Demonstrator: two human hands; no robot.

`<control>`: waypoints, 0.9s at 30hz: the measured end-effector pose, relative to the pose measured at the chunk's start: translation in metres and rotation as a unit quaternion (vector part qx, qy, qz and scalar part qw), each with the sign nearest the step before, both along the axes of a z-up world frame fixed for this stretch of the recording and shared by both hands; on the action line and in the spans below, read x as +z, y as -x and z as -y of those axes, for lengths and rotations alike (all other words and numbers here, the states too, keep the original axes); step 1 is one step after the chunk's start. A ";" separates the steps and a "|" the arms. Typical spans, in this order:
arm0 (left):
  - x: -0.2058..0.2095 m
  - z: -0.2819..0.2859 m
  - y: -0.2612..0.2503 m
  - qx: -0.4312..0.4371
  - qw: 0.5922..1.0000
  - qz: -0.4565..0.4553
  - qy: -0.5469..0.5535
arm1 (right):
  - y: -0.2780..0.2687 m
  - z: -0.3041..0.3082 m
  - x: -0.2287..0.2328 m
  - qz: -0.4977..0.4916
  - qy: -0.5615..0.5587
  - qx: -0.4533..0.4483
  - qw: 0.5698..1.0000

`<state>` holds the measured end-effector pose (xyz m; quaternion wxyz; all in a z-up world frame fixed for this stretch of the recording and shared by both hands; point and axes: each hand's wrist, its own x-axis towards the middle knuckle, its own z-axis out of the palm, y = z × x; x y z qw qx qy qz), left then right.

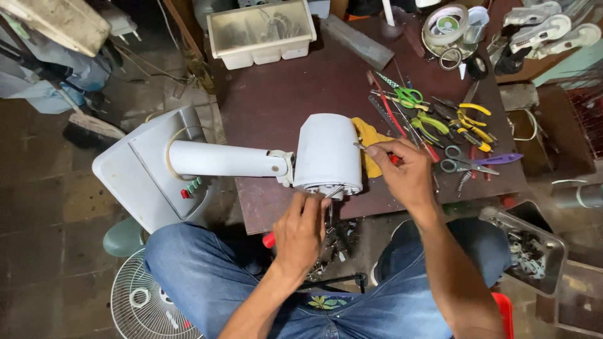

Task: The person disassembles a white pedestal fan by removing the front grille and motor housing. Using a red screwdriver, they unscrew the central nut to detach the fan blade assembly from the motor shaft.

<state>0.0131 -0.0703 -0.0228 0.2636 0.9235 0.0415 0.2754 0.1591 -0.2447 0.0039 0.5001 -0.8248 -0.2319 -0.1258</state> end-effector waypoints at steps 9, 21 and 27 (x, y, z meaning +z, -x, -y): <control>0.012 0.041 0.011 0.084 0.995 -0.010 0.059 | 0.024 -0.016 -0.009 -0.025 -0.010 0.053 0.998; 0.019 0.060 0.014 0.123 0.987 -0.090 0.040 | 0.030 -0.016 -0.001 0.049 0.031 0.044 0.997; 0.030 0.064 0.006 0.116 0.982 -0.107 0.104 | 0.030 -0.016 -0.002 0.037 0.026 0.052 0.998</control>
